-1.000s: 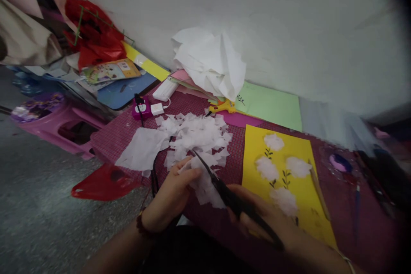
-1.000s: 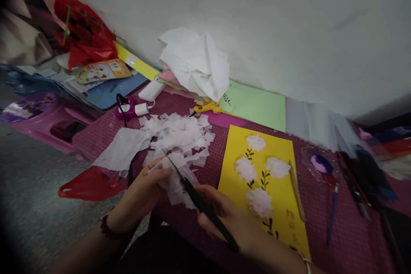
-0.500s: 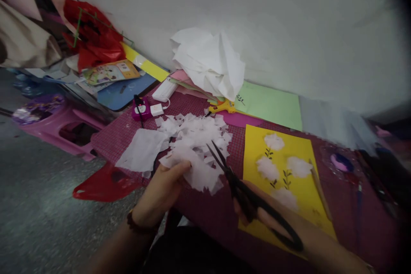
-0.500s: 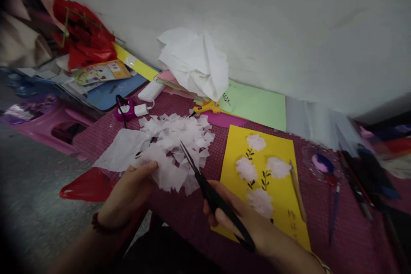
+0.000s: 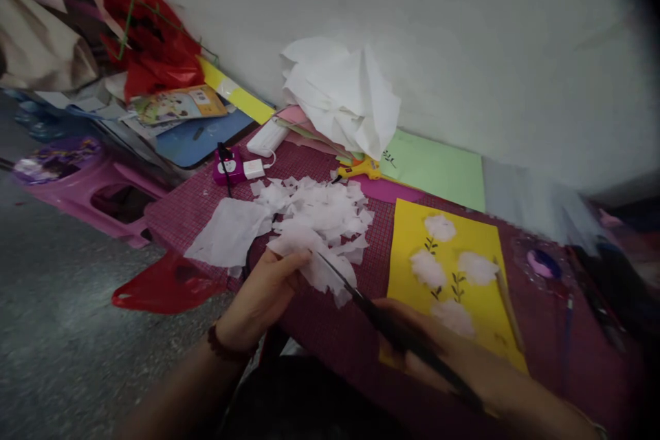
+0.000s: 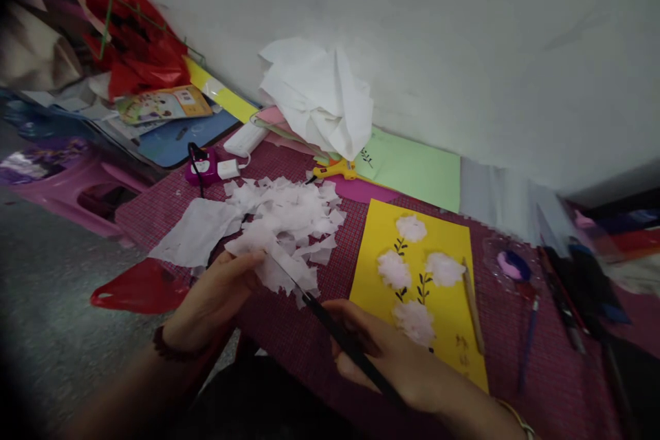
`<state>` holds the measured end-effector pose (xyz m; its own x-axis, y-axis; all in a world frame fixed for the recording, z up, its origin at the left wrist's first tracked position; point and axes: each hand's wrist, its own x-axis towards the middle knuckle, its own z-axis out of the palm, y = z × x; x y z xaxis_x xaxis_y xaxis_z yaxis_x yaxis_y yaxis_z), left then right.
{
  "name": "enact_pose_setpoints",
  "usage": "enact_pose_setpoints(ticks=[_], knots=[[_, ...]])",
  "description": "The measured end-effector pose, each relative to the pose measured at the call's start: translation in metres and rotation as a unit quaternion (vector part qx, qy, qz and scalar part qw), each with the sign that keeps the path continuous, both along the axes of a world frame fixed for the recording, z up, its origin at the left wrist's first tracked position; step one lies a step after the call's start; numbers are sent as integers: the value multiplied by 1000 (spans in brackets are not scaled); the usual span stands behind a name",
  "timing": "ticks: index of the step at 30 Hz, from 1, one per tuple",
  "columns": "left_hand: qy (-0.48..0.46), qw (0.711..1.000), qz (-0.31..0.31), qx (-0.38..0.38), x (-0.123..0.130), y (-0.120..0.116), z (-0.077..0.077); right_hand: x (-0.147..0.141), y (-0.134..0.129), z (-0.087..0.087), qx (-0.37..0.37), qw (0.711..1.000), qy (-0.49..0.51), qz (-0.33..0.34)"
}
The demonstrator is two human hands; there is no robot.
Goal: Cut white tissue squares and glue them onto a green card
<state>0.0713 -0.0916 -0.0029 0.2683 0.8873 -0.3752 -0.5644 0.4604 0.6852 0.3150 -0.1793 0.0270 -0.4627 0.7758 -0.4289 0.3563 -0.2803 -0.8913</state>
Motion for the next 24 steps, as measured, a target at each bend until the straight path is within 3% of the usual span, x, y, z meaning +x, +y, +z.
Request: enact_pose_setpoints(ticks=[5,16,21,24], knots=[[-4,999,-26,39,1,-1,-5,-2,3,0,-17,1000,-10,14],[-1,999,-16,45,9,-7,-6,-13,-5,3,-13,999,-8,-47],[7,999,-18,40,10,-7,-6,-12,-10,-8,-49,996,-1,-77],[9,999,-21,46,11,-7,-8,-10,-12,-14,-45,997,-8,-63]])
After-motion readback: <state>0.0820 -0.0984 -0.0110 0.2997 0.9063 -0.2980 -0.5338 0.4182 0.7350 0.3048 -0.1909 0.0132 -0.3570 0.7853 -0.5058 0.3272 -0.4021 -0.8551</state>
